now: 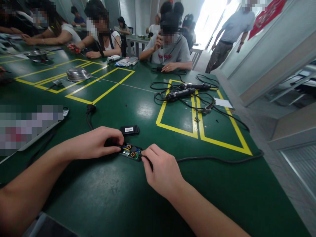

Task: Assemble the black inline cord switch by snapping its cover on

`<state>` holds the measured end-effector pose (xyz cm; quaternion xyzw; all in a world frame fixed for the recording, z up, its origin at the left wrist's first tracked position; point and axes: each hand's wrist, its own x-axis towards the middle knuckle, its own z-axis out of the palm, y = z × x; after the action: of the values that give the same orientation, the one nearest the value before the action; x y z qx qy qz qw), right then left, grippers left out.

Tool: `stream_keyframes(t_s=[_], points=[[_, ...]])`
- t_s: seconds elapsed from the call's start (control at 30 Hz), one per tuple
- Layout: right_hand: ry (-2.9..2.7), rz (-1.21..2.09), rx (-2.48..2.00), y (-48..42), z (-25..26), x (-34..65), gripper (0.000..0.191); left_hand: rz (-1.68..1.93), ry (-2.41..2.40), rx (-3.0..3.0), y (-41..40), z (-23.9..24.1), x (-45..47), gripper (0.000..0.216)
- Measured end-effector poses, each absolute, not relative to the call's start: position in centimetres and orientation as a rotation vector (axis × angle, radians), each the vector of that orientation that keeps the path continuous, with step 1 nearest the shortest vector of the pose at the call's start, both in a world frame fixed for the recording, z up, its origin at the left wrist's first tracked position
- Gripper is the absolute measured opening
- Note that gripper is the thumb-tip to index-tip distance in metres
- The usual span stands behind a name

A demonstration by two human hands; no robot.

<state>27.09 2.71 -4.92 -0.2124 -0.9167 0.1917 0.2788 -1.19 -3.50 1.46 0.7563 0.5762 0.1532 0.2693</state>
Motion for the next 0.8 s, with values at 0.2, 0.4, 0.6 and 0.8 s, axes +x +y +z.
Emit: stream_keyframes(t_s=[0.2,0.4,0.6,0.8], points=[[-2.447,0.509,-0.557,2.7,-5.0,27.2,0.019,0.396,1.514,1.979,-3.7,1.3,-1.6,0.013],[-2.397,0.484,-0.566,2.4,-4.6,27.3,0.022,0.534,1.422,2.012,-3.6,1.2,-2.2,0.015],[-2.385,0.451,-0.555,2.4,-4.3,27.3,0.022,0.579,1.406,2.041,-3.5,1.2,-2.2,0.015],[-2.372,0.446,-0.555,2.4,-4.0,27.3,0.019,0.579,1.438,1.999,-3.4,1.4,-2.1,0.014]])
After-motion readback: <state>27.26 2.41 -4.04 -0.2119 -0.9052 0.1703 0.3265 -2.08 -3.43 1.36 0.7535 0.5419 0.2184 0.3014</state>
